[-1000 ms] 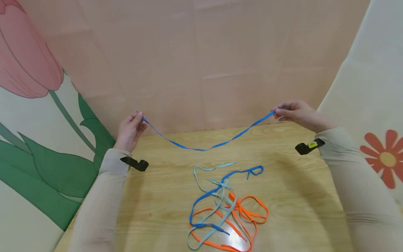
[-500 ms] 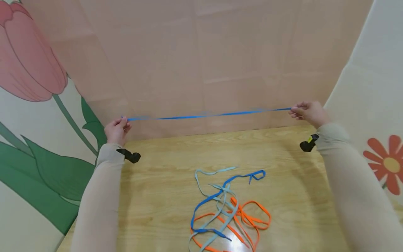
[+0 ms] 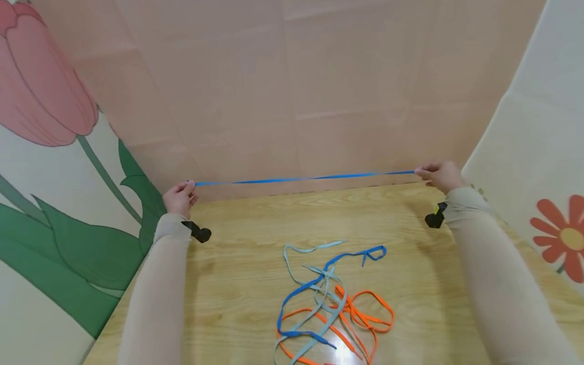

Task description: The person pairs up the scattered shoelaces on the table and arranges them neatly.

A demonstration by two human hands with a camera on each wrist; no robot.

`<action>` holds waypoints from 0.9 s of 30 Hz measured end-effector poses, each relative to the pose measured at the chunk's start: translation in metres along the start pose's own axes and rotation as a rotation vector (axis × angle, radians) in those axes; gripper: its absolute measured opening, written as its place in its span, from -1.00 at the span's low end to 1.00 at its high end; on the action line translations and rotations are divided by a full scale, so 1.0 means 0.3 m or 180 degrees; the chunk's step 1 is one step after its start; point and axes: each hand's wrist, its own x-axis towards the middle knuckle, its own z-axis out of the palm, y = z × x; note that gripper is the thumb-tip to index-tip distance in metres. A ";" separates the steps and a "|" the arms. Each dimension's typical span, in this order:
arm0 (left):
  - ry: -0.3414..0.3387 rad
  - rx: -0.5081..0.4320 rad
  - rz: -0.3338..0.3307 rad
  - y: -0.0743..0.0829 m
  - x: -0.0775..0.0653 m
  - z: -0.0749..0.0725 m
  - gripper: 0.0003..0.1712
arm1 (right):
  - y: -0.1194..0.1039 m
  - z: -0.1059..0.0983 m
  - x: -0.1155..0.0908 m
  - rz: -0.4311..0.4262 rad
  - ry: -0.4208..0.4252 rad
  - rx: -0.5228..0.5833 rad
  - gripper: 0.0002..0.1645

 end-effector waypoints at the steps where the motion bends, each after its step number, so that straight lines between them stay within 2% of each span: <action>1: -0.0053 -0.0001 -0.0060 -0.008 0.000 0.006 -0.89 | 0.002 0.003 -0.001 0.0043 -0.0021 0.0046 -0.32; 4: -0.0225 -0.0057 -0.0218 -0.035 0.007 0.019 -0.88 | 0.003 0.016 -0.002 0.0141 -0.0052 0.0199 -0.38; 7: -0.0300 -0.0109 -0.0274 -0.063 0.020 0.028 -0.85 | -0.003 0.028 0.000 0.0214 -0.0031 0.0410 -0.50; 11: -0.0285 -0.0139 -0.0305 -0.092 0.029 0.037 -0.84 | -0.011 0.045 0.006 0.0254 0.0057 0.0936 -0.90; 12: -0.0276 -0.0126 -0.0318 -0.096 0.028 0.039 -0.85 | -0.013 0.050 0.006 0.0250 0.0074 0.1094 -0.93; 16: -0.0262 -0.0097 -0.0370 -0.107 0.014 0.057 -0.87 | -0.014 0.071 0.007 0.0229 0.0114 0.1492 -0.68; 21: -0.0310 -0.0113 -0.0399 -0.131 0.002 0.088 -0.90 | -0.010 0.094 0.000 0.0273 0.0122 0.1700 -0.64; 27: -0.0344 -0.0047 -0.0412 -0.179 0.000 0.120 -0.90 | -0.001 0.117 -0.003 0.0377 0.0161 0.1896 -0.69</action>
